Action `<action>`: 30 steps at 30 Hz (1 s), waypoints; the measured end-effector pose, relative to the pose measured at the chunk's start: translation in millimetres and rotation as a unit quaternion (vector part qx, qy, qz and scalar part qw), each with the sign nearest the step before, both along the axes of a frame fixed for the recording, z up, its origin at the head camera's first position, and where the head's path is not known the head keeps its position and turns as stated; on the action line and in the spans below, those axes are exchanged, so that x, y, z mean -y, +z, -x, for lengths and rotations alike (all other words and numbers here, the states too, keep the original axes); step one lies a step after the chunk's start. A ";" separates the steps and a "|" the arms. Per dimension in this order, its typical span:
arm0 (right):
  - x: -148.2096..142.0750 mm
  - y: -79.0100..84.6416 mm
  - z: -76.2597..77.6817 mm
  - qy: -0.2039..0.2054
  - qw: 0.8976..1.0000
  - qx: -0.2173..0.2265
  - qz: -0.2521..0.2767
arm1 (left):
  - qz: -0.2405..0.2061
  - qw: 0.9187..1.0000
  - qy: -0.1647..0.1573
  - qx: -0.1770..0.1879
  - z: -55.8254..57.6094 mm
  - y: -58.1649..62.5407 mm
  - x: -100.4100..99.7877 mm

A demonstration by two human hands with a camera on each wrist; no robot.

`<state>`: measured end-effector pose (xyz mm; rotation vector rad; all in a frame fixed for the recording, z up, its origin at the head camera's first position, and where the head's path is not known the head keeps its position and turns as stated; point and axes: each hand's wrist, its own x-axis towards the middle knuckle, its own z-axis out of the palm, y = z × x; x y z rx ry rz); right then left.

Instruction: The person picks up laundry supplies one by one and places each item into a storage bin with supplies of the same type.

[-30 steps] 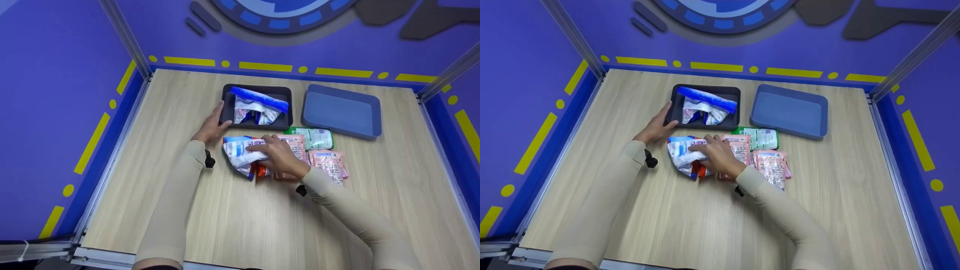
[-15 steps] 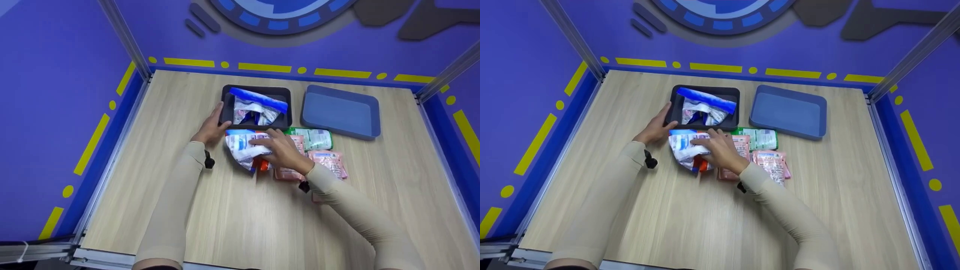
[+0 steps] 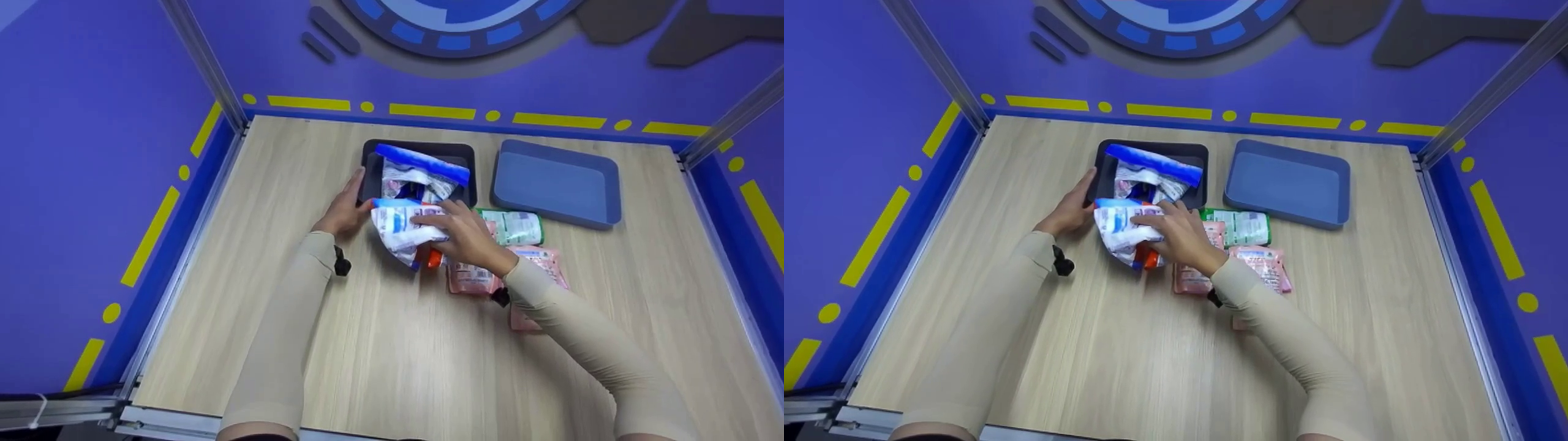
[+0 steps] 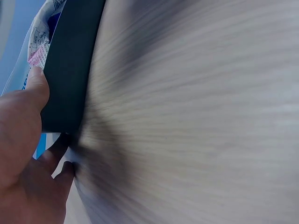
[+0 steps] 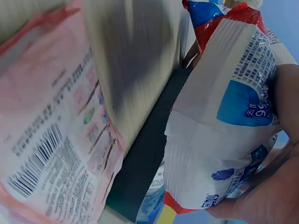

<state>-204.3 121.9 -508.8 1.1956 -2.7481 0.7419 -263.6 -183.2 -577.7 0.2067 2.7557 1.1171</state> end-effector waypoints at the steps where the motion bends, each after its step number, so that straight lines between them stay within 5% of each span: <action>1: -0.4 0.3 1.3 0.003 1.000 -0.007 0.005 | 0.002 1.000 0.000 -0.002 0.7 -0.4 -0.1; 30: -5.7 13.7 37.7 -0.033 0.997 -0.055 0.053 | -0.002 1.000 -0.007 -0.026 -0.5 -0.6 1.2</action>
